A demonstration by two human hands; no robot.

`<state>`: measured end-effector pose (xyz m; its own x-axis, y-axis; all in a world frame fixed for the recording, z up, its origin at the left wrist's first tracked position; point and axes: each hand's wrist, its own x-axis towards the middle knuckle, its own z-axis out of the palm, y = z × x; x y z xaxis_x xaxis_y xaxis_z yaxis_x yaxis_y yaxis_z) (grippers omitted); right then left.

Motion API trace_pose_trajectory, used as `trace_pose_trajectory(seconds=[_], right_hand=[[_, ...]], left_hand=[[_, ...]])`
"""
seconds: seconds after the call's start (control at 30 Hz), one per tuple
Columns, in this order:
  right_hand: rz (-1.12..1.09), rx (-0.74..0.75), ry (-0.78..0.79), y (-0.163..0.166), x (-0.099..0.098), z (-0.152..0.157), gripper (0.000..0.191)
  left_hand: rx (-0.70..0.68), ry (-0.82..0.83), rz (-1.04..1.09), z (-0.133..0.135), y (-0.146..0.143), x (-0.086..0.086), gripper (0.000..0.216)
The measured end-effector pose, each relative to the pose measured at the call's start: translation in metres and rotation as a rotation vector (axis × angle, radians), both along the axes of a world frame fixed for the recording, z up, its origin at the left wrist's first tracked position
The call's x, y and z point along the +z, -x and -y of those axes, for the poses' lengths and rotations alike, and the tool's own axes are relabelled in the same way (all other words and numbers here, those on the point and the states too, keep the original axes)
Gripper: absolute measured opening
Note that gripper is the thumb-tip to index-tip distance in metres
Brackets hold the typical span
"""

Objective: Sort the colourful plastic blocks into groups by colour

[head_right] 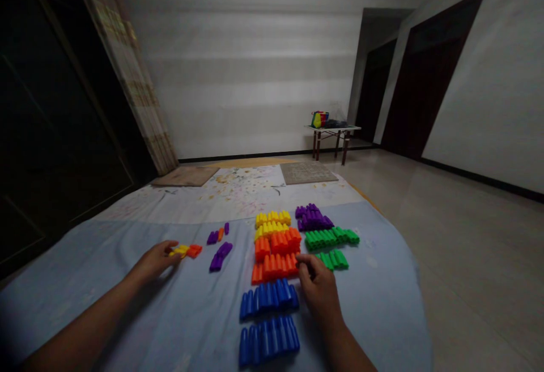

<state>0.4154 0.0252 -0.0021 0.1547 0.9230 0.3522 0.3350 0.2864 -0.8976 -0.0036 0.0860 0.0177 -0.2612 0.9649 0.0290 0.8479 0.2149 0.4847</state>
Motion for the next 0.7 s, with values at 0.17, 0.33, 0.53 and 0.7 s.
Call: trace_pose_trajectory(seconds=[0.17,0.33,0.53,0.7], right_hand=[[-0.031,0.011,-0.02,0.002,0.003,0.001,0.025],[-0.028,0.007,-0.028,0.001,0.004,0.001,0.024],[0.009,0.004,0.001,0.001,0.004,0.004,0.027],[0.012,-0.016,-0.01,0.002,0.005,0.004,0.026]], left_hand=[[-0.059,0.027,0.049,0.003,0.006,-0.002,0.046],[-0.089,0.052,0.072,0.001,0.006,-0.006,0.035],[-0.074,0.028,0.131,0.002,-0.002,-0.001,0.049],[-0.046,0.011,0.204,0.008,-0.009,0.005,0.057]])
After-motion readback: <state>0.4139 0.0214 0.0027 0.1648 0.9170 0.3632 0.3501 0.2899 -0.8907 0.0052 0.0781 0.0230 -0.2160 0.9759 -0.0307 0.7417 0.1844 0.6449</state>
